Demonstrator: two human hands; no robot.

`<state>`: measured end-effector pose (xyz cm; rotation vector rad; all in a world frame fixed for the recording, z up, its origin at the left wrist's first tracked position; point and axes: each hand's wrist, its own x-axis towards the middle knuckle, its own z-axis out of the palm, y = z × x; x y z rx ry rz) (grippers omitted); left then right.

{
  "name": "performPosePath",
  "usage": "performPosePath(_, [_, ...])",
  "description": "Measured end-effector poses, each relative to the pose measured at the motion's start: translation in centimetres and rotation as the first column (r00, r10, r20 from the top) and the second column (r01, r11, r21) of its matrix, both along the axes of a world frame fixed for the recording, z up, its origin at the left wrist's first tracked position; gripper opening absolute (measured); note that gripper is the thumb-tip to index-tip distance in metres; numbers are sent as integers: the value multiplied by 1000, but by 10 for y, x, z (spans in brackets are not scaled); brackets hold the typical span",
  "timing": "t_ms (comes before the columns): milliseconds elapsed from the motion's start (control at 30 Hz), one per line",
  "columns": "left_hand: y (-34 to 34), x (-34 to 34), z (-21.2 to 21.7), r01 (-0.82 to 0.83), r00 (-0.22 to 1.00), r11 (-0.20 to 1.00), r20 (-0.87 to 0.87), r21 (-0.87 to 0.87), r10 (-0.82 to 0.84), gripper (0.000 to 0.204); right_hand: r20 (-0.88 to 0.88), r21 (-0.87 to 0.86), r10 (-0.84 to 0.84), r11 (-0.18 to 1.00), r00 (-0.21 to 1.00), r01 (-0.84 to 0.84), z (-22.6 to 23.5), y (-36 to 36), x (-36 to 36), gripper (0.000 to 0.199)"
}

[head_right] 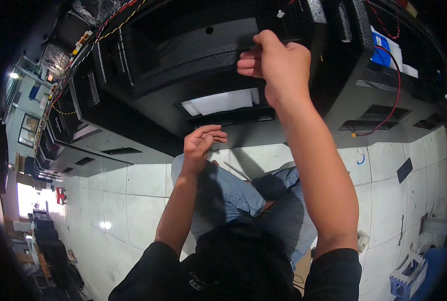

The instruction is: The person sits on the floor and works on the underside of a large black electronic device. They use scissors to cut foam padding, place a blue battery pack into a compartment, and secure it with a white foam insert. Finally, they use a cordless drill to fasten screws into the device's casing.

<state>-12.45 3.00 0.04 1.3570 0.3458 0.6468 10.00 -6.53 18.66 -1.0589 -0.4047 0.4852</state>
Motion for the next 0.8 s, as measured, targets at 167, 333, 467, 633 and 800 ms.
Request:
performPosePath(167, [10, -11, 35, 74, 993, 997, 92, 6, -74, 82, 132, 77, 187, 977, 973, -198, -10, -61, -41, 23])
performPosePath(333, [28, -41, 75, 326, 834, 925, 520, -195, -184, 98, 247, -311, 538, 832, 806, -460, -100, -95, -8, 24])
performPosePath(467, [42, -43, 57, -165, 984, 980, -44, 108, 170, 42, 331, -384, 484, 853, 810, -353, -154, -57, 13, 26])
performPosePath(633, [53, -24, 21, -338, 914, 934, -194, 119, 356, 23, 528, -422, 232, 906, 817, 16, -170, -18, 19, 37])
performPosePath(800, [56, -16, -12, -475, 854, 878, -214, 50, 474, 43, 462, -289, -130, 913, 877, 288, -186, 4, -4, 37])
